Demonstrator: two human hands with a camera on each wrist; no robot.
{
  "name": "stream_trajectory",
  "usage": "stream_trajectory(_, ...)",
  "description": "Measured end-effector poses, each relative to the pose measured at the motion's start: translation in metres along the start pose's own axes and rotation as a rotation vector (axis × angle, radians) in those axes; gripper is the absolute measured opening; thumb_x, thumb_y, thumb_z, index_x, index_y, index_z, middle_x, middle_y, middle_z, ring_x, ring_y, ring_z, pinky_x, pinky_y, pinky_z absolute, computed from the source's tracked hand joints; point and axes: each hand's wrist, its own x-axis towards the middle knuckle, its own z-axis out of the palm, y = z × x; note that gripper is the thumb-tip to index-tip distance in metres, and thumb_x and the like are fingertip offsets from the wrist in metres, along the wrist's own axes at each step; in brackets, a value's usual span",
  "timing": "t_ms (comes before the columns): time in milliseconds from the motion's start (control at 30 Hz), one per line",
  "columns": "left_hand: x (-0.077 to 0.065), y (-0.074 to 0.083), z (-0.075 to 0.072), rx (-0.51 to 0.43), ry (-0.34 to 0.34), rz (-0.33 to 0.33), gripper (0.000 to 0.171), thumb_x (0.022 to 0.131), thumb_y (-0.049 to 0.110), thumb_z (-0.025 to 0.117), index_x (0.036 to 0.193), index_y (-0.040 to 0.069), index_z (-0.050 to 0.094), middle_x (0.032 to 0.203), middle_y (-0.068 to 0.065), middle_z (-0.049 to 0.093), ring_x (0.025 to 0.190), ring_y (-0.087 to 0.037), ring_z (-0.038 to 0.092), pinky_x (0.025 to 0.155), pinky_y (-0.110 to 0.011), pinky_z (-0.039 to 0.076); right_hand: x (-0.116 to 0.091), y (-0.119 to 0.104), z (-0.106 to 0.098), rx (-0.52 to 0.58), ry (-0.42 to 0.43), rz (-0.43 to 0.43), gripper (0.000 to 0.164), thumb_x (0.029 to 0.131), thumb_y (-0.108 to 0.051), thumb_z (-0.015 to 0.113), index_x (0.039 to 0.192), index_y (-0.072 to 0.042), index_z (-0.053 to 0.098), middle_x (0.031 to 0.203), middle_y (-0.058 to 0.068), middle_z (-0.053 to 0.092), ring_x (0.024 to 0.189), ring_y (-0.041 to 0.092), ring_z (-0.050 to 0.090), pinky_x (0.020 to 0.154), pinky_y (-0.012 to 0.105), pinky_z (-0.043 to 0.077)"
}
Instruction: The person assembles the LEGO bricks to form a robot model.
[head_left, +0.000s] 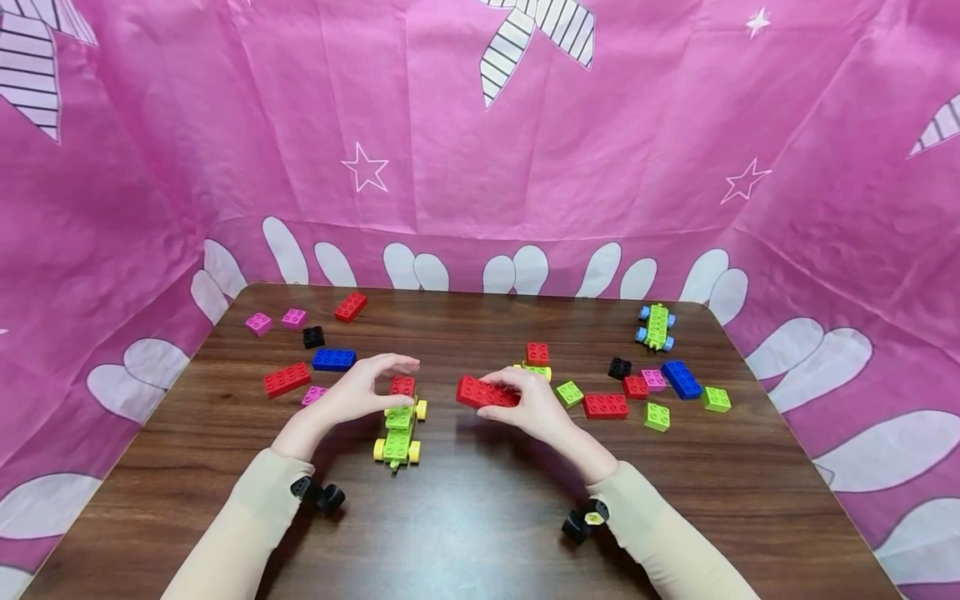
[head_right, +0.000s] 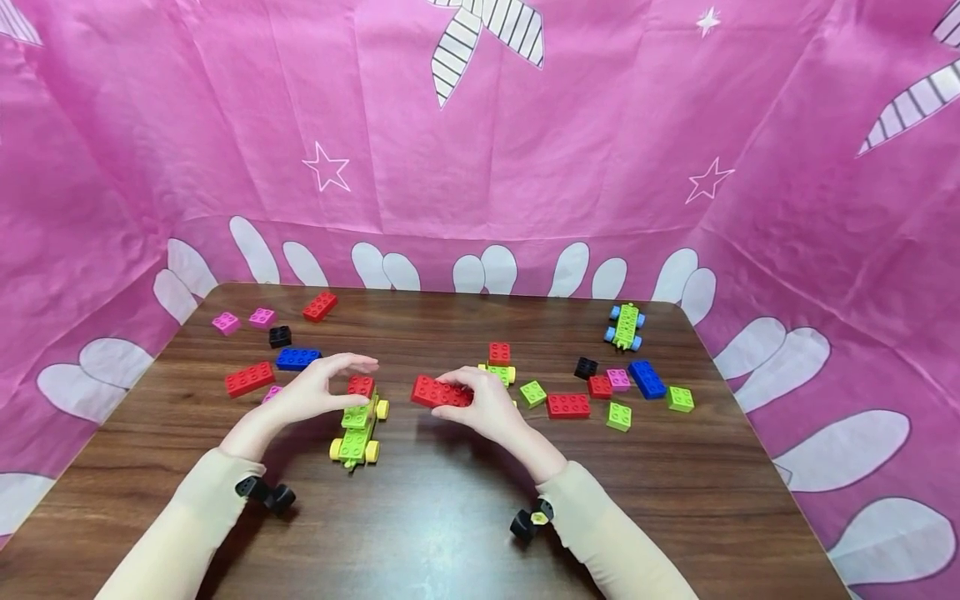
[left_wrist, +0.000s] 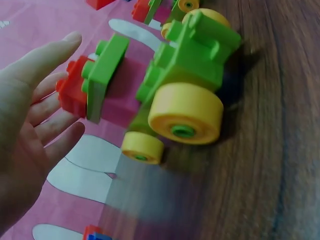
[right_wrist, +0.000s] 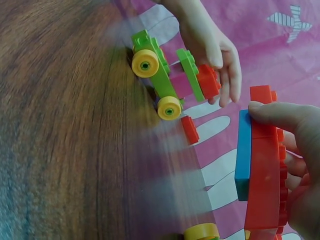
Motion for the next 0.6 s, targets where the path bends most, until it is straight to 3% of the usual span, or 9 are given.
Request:
stream_trajectory(400,-0.006,-0.009,0.001,-0.036,-0.019,-0.099,0.054,0.084,0.023,0.075,0.130,0.002,0.056,0.130,-0.014,0.060,0.117,-0.034,0.056,0.096,-0.056,0.046,0.000,0.006,0.002,0.006,0.031,0.010,0.041,0.073,-0.028,0.084,0.109,-0.011,0.072,0.099,0.003,0.072,0.082,0.012,0.060,0.071,0.028,0.051)
stream_trajectory(600,-0.006,-0.013,0.002,-0.064,-0.019,-0.122,0.044,0.084,0.024,0.075,0.123,0.007,0.062,0.118,-0.010,0.067,0.114,-0.031,0.059,0.097,-0.054,0.046,0.000,0.006,0.001,0.026,0.019,0.055,0.043,0.073,-0.027,0.084,0.111,-0.012,0.072,0.102,0.003,0.071,0.084,0.014,0.060,0.073,0.030,0.052)
